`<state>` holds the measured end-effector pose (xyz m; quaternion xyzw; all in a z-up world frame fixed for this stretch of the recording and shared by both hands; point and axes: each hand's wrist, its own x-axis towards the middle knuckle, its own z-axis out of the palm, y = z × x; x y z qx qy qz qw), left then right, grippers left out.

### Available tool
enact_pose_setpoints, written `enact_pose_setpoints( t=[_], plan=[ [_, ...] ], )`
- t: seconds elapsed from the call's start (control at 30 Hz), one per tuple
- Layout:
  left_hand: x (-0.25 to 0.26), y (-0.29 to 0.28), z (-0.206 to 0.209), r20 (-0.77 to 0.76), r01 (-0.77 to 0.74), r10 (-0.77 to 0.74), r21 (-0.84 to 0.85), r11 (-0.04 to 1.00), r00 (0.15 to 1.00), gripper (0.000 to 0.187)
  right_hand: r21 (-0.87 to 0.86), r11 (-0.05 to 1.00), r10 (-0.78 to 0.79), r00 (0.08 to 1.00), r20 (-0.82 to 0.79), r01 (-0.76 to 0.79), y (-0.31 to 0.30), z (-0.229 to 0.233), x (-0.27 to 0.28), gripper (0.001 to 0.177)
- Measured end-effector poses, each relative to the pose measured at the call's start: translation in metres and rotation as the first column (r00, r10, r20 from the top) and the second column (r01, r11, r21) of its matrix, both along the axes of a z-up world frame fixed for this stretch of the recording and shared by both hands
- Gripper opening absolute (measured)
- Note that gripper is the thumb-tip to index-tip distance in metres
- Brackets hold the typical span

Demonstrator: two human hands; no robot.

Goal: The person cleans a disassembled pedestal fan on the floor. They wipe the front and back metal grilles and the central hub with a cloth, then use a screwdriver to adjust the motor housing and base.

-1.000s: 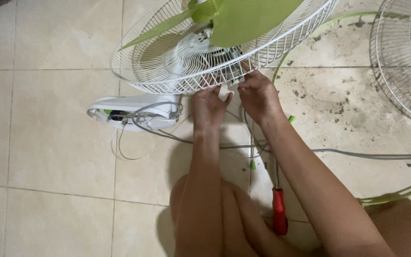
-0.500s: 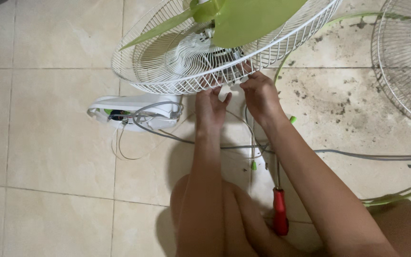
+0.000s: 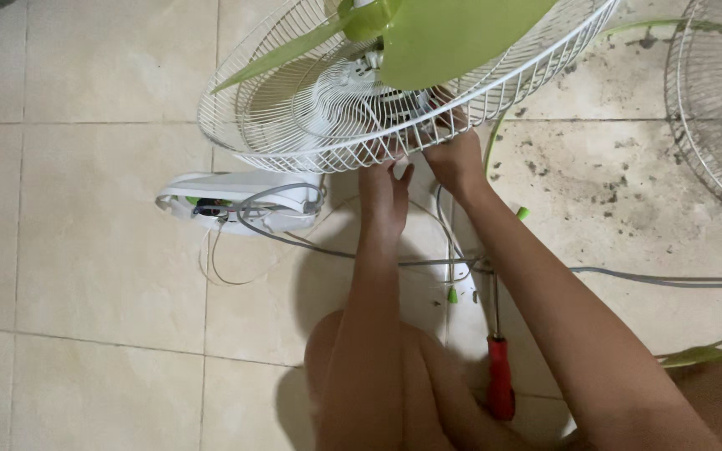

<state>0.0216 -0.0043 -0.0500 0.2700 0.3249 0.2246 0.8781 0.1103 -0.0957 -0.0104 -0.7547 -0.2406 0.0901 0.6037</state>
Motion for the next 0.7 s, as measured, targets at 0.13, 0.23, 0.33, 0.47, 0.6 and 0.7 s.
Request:
enact_pose_setpoints(
  t=[0.13, 0.23, 0.33, 0.47, 0.6, 0.7],
  plan=[
    [0.001, -0.001, 0.000, -0.189, 0.039, -0.004, 0.183, 0.982, 0.982, 0.045, -0.127, 0.992, 0.022, 0.999, 0.033, -0.018, -0.003, 0.002, 0.002, 0.045],
    [0.004, -0.003, 0.000, -0.159, -0.022, 0.053, 0.191, 0.981, 0.986, 0.049, -0.177, 0.984, 0.019, 0.997, 0.078, -0.005, -0.006, -0.004, 0.007, 0.045],
    [0.005, -0.004, -0.002, -0.106, -0.074, 0.096, 0.194, 0.978, 0.990, 0.049, -0.123, 0.992, 0.044, 0.969, 0.243, -0.014, -0.006, -0.021, 0.017, 0.051],
    [0.006, -0.002, -0.004, -0.125, -0.101, 0.122, 0.162, 0.982, 0.985, 0.046, -0.574, 0.818, 0.340, 0.837, 0.430, -0.037, 0.003, -0.044, 0.040, 0.033],
    [0.004, -0.002, -0.006, -0.196, -0.122, 0.145, 0.124, 0.985, 0.970, 0.046, -0.507, 0.847, 0.333, 0.903, 0.270, -0.160, 0.011, -0.048, 0.064, 0.057],
    [0.002, -0.004, -0.011, -0.214, -0.106, 0.149, 0.200, 0.974, 0.965, 0.042, -0.223, 0.931, 0.289, 0.957, -0.034, -0.289, 0.014, -0.045, 0.070, 0.076]
  ],
)
